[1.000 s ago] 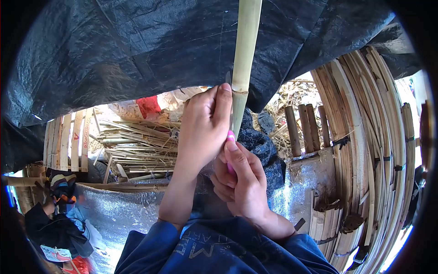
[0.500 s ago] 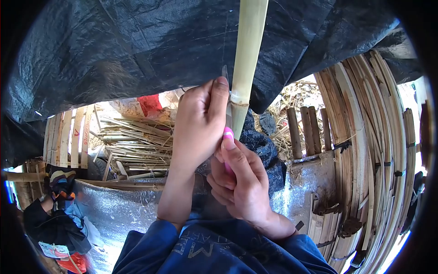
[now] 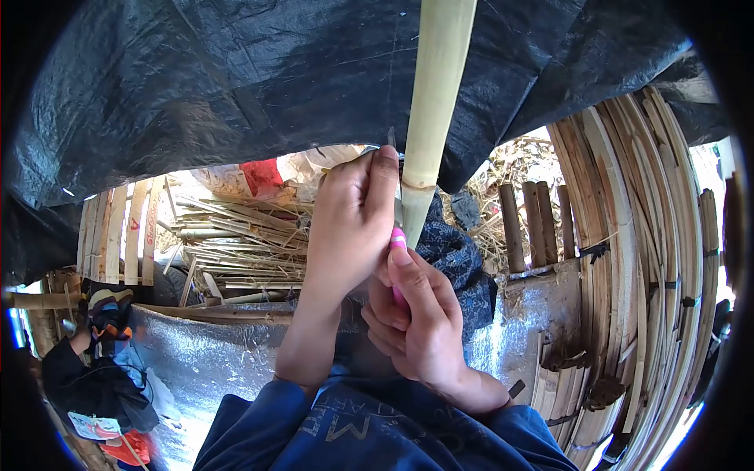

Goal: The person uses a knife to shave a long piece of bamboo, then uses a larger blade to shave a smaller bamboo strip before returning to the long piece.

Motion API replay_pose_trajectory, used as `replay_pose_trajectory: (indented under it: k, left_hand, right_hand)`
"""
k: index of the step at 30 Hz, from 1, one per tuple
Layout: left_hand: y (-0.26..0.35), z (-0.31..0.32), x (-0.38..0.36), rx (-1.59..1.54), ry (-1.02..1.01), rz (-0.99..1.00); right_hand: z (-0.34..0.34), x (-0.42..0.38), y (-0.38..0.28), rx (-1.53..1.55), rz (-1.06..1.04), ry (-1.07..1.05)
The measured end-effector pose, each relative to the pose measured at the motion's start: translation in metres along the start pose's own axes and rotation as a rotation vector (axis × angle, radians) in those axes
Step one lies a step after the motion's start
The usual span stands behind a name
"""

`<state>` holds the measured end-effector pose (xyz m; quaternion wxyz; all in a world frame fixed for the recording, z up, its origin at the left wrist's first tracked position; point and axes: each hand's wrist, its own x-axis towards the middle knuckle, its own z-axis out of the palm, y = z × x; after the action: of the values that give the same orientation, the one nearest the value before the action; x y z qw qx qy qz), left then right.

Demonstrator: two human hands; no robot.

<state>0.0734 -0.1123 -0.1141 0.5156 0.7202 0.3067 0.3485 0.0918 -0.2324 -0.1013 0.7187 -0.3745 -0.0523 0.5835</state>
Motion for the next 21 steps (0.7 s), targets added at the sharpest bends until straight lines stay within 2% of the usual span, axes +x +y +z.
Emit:
replay_pose_trajectory:
  k: [5,7,10,13,14,17,20,21]
  left_hand:
    - [-0.036,0.008,-0.015,0.175,-0.064,-0.069]
    - [-0.052,0.013,-0.026,0.157,-0.032,-0.041]
    - [-0.079,0.016,-0.042,0.135,-0.075,-0.11]
    - [-0.132,0.021,-0.066,0.143,-0.043,-0.059]
    - [-0.135,0.017,-0.074,0.162,-0.038,-0.108]
    - [-0.11,0.006,-0.073,0.191,-0.059,-0.172]
    - [-0.051,-0.009,-0.051,0.169,-0.014,-0.003]
    - [-0.032,-0.012,-0.041,0.105,-0.051,-0.081]
  right_hand:
    - [-0.025,0.007,0.023,0.006,0.027,0.066]
    - [-0.037,0.008,0.039,-0.047,0.025,0.13]
    - [-0.057,0.009,0.062,-0.031,0.071,0.175]
    - [-0.076,0.012,0.089,-0.041,0.121,0.226]
    - [-0.077,0.01,0.095,-0.093,0.119,0.215]
    - [-0.066,0.002,0.087,-0.126,0.14,0.208]
    - [-0.028,-0.008,0.053,-0.14,0.043,0.082]
    - [-0.016,-0.008,0.042,-0.134,0.003,0.073]
